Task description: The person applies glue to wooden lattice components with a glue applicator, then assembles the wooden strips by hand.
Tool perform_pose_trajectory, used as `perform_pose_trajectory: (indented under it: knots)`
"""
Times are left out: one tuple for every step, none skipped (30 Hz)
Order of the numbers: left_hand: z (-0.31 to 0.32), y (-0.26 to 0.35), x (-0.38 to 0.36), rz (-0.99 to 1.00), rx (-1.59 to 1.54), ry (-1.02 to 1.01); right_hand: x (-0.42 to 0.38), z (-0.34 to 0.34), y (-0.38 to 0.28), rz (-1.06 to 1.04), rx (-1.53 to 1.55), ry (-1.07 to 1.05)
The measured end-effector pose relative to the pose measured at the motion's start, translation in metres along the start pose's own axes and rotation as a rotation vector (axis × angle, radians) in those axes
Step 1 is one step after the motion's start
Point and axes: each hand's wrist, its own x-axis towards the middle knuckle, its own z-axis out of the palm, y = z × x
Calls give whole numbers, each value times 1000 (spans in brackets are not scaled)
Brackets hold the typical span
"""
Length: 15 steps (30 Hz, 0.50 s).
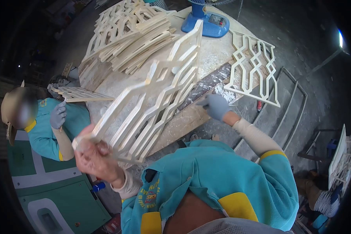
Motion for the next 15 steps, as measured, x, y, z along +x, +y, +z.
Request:
perform_pose_trajectory:
  knots:
    - [-12,1,-2,-8,26,40,0,-19,5,43,56,51]
    - [-26,2,-3,1,19,67,0,-37,7,87,116,98]
    - [-35,9,-5,-17,54,126,6,-51,6,81,115,94]
    - [-41,15,-6,-34,88,190,17,-67,7,133,50,119]
    - [-48,15,-8,-34,91,198,30,-78,9,184,-13,144]
    - [-56,15,-11,17,113,198,44,-85,8,179,-13,139]
    - [-61,14,-13,68,134,197,61,-90,3,147,-32,119]
    - [-64,14,-15,67,139,201,78,-92,-3,115,-51,100]
    - [-67,12,-18,68,148,196,95,-93,-7,109,-50,97]
    - [-69,10,-21,69,157,191,113,-91,-12,60,-97,73]
    - [-69,7,-23,72,161,198,130,-89,-16,10,-144,51]
    - [-69,4,-26,70,148,230,145,-86,-20,1,-144,52]
    - [-70,0,-29,68,136,262,159,-81,-25,-38,-217,68]
    - [-71,-7,-32,70,141,268,170,-77,-28,-77,-290,83]
    - [-73,-15,-36,67,99,282,179,-74,-30,-85,-291,83]
